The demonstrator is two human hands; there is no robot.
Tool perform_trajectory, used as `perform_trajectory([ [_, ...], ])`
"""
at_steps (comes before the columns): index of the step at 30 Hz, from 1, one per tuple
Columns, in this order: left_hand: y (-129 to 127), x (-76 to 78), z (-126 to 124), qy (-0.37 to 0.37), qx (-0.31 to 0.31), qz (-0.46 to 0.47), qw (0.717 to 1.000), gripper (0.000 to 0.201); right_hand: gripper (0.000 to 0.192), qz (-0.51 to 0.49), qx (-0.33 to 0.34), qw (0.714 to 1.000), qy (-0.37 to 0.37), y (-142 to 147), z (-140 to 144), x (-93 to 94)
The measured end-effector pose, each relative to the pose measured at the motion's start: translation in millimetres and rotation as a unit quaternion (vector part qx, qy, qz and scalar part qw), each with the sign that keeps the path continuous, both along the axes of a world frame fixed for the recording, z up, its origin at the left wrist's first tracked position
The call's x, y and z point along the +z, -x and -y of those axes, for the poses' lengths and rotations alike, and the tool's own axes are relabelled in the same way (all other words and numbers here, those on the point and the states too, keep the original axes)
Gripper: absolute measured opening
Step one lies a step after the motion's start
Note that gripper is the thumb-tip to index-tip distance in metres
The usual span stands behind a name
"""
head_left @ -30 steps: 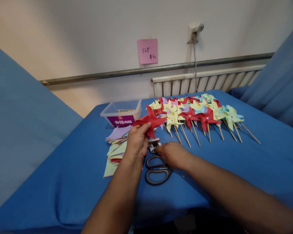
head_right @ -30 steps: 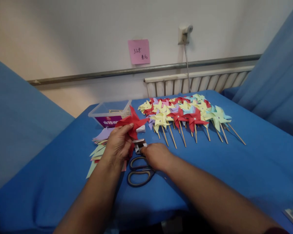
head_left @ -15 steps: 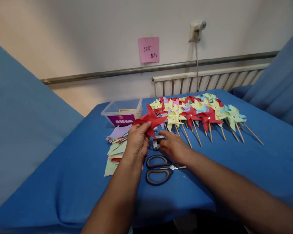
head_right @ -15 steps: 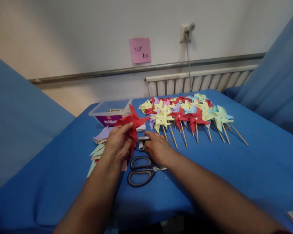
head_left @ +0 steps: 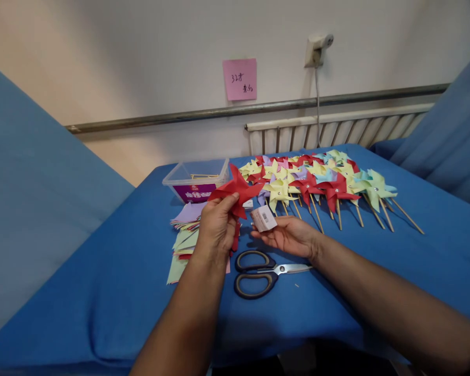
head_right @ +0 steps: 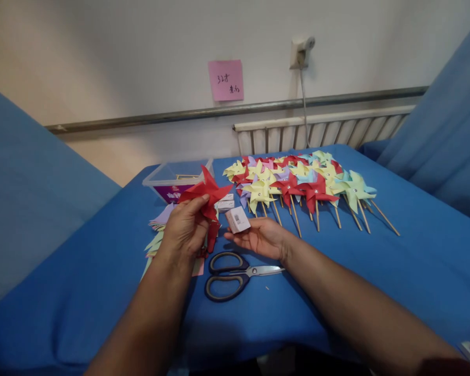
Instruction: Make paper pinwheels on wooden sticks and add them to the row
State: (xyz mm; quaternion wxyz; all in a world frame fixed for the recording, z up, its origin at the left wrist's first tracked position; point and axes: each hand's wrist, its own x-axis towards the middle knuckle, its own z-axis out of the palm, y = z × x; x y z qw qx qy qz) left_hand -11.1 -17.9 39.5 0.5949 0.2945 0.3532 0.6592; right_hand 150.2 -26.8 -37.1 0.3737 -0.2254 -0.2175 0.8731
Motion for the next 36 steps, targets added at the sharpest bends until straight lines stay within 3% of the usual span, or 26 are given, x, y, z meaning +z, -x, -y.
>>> perform_trajectory([
  [3, 0.1, 1.0, 0.3, 0.002, 0.001, 0.0, 1.0, 0.022, 0.028, -0.002, 0.03, 0.999, 0.013, -3.1, -2.8, -1.6],
  [5, 0.1, 1.4, 0.6, 0.008, 0.006, 0.003, 1.0, 0.023, 0.027, 0.025, 0.024, 0.999, -0.016, -3.8, -4.1, -2.7],
  [7, 0.2, 1.7, 0.9, 0.013, 0.009, 0.006, 1.0, 0.023, 0.02, 0.104, -0.029, 0.991, -0.084, -2.9, -5.5, -4.9],
  [8, 0.4, 1.9, 1.0, 0.014, 0.009, 0.006, 1.0, 0.022, 0.016, 0.173, -0.074, 0.973, -0.132, -1.8, -6.1, -6.5],
  [9, 0.5, 2.0, 1.1, 0.014, 0.01, 0.006, 1.0, 0.022, 0.015, 0.257, -0.123, 0.94, -0.189, -0.2, -6.6, -8.2],
  [10, 0.7, 2.0, 1.0, 0.014, 0.011, 0.005, 1.0, 0.021, 0.015, 0.344, -0.169, 0.888, -0.254, 1.8, -6.7, -10.0],
  [13, 1.0, 1.2, 0.5, 0.012, 0.013, 0.001, 1.0, 0.02, 0.012, 0.512, -0.212, 0.697, -0.455, 8.8, -4.1, -13.4],
  [14, 0.9, 0.7, 0.2, 0.012, 0.012, 0.0, 1.0, 0.02, 0.01, 0.531, -0.196, 0.651, -0.506, 11.1, -2.4, -13.6],
  [16, 0.9, -0.4, -0.4, 0.012, 0.011, -0.001, 1.0, 0.021, 0.008, 0.542, -0.155, 0.602, -0.566, 14.9, 1.7, -12.8],
  [18, 0.9, -1.4, -1.0, 0.013, 0.014, -0.002, 1.0, 0.022, 0.007, 0.539, -0.129, 0.584, -0.594, 17.1, 5.4, -11.2],
  [23, 0.8, -2.3, -1.4, 0.008, 0.011, 0.001, 1.0, 0.021, 0.009, 0.512, -0.111, 0.569, -0.634, 15.8, 11.6, -8.2],
  [36, -2.1, 4.1, 3.8, -0.001, -0.001, 0.02, 1.0, 0.02, 0.047, 0.508, -0.1, 0.582, -0.627, 12.7, 17.1, -7.5],
])
